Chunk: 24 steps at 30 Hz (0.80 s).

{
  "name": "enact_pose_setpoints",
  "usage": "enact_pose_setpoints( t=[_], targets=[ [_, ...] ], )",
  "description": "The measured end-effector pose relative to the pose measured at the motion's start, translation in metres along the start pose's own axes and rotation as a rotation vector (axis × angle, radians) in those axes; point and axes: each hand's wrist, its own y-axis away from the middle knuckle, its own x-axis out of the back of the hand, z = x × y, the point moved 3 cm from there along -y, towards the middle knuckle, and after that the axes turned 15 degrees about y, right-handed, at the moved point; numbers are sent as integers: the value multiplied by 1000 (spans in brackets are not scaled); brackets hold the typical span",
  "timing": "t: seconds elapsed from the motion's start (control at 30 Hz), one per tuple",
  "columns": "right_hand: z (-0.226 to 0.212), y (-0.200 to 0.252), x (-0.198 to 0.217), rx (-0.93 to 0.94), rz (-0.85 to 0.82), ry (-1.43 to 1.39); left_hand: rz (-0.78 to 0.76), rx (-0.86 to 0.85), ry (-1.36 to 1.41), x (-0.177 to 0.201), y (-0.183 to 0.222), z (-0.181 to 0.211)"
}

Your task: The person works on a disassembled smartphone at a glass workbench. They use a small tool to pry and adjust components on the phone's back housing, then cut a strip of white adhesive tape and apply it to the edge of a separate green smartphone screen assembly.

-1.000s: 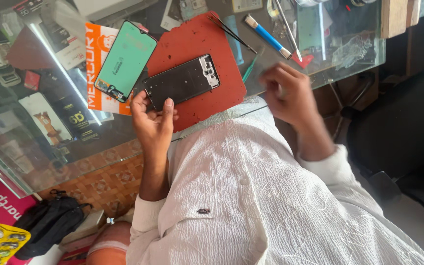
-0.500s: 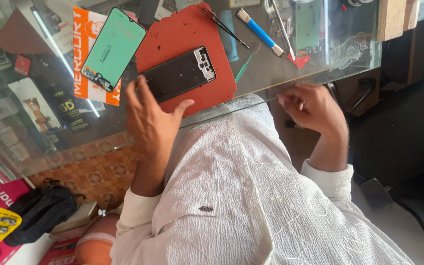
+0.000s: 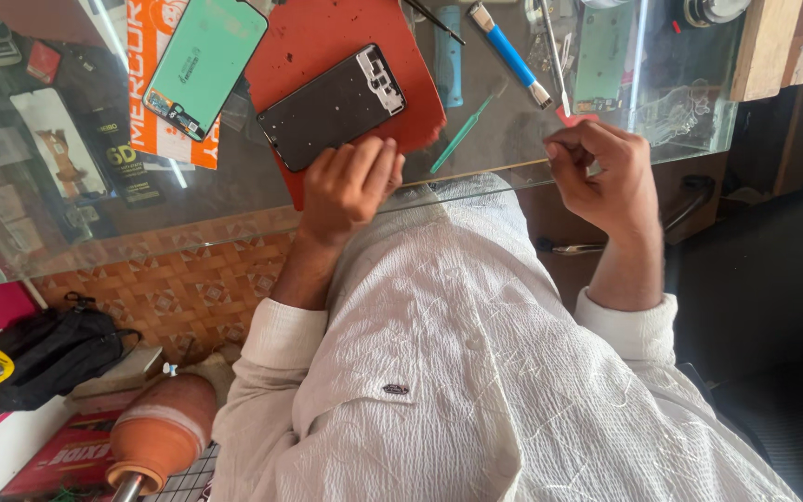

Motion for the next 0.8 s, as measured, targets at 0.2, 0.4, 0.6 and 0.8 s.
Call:
enact_pose_setpoints(
  t=[0.2,0.4,0.6,0.8],
  targets=[
    [39,27,9,-102,83,10,272,313,218,7,17,-22],
    [67,48,18,-233,103,-177,427,417,270,10,29,-32],
    [49,31,19,-132,257,-127,288,288,254,8,20,-27],
    [58,-33,12,128,575,102,25,0,138,0,2,-11]
  ],
)
